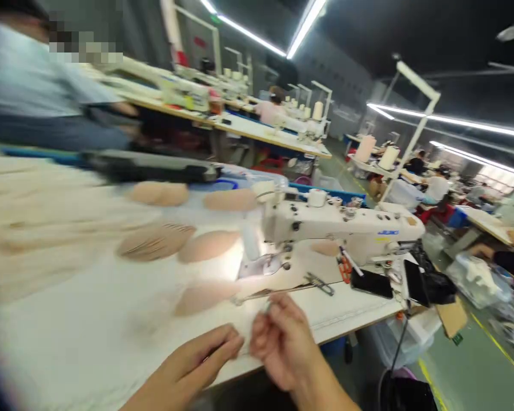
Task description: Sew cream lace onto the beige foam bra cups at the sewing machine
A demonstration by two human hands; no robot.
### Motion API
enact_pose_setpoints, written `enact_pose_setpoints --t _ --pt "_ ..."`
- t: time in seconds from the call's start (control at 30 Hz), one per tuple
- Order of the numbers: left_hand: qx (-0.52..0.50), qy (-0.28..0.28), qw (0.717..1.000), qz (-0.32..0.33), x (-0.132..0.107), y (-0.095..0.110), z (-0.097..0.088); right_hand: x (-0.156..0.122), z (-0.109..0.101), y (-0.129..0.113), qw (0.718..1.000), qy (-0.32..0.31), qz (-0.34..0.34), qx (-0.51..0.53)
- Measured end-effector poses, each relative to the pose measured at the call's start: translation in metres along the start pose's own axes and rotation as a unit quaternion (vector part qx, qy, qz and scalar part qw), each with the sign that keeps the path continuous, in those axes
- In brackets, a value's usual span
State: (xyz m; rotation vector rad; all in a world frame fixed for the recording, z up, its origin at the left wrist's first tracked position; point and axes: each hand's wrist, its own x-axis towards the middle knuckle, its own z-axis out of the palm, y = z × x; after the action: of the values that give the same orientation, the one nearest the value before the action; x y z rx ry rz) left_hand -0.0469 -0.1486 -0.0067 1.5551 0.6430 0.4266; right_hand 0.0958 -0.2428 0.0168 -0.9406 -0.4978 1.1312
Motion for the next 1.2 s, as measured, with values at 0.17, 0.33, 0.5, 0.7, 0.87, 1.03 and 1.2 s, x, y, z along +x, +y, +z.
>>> enact_pose_setpoints --t 0.17,0.33,0.5,0.7,0.87,1.03,1.2 --pt "-0.426 0.038 0.896 -0.118 -0.009 0.014 -0.006 -0.014 -0.005 0.004 0.985 -0.001 -0.037 -0.171" --pt "-0.475 0.013 0.877 -0.064 -0.013 0.012 0.0 -0.017 0.003 0.029 0.945 -0.08 0.011 -0.318" --pt "-0.396 0.001 0.918 -0.036 -0.016 0.009 0.008 -0.011 0.014 0.039 0.945 -0.091 -0.008 -0.315" --pt "-0.323 0.001 0.946 -0.026 -0.016 -0.001 0.008 -0.013 0.015 0.04 0.94 -0.12 0.016 -0.318" --pt "-0.286 0.015 0.958 0.015 -0.021 -0.006 0.005 -0.009 0.005 0.036 0.947 -0.092 0.017 -0.309" --pt "-0.264 0.058 0.961 0.059 -0.021 -0.004 -0.002 -0.007 -0.002 0.028 0.941 -0.103 -0.017 -0.323" --pt "-0.324 0.073 0.943 0.015 -0.021 -0.003 -0.012 -0.008 -0.001 0.017 0.882 -0.087 -0.103 -0.451"
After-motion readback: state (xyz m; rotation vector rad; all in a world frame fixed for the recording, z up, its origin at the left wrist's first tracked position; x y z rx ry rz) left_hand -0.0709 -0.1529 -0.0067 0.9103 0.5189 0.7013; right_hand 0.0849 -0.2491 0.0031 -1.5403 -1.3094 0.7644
